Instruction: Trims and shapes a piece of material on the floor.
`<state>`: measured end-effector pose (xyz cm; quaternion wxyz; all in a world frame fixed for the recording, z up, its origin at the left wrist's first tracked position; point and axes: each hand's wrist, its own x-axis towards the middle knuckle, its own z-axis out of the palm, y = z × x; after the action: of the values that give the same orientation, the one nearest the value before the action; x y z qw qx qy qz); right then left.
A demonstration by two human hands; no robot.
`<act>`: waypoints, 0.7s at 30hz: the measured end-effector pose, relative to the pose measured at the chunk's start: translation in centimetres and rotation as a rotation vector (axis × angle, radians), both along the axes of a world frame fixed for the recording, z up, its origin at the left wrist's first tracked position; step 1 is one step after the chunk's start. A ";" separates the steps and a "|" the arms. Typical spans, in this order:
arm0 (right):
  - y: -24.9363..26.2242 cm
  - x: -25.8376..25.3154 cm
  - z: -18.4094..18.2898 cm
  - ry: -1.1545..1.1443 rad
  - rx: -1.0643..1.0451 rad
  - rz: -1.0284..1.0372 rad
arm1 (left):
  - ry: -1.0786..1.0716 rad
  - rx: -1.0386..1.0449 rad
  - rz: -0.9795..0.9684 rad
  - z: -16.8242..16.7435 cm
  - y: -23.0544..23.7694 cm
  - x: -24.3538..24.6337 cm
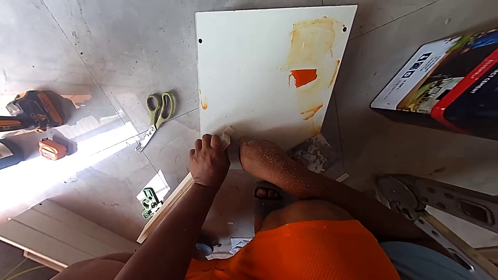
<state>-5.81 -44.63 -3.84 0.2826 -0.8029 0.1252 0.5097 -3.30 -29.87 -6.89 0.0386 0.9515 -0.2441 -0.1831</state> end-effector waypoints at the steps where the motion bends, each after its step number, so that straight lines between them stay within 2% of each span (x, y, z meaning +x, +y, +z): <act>1: 0.0 -0.2 0.0 0.003 -0.001 0.000 | 0.009 -0.001 0.005 0.0 0.0 0.0; 7: -1.2 -0.8 0.1 -0.090 0.008 -0.036 | 0.028 -0.023 0.006 -0.2 0.2 0.3; 14: -0.2 0.7 -1.1 -0.203 0.030 0.015 | 0.030 -0.013 0.004 -0.2 0.1 0.3; 21: 0.0 1.0 -1.1 -0.166 0.007 0.027 | -0.006 -0.025 -0.009 -0.3 0.2 0.1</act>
<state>-4.83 -44.59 -4.97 0.2880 -0.8430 0.0885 0.4455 -3.20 -29.70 -7.24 0.0487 0.9505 -0.2506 -0.1772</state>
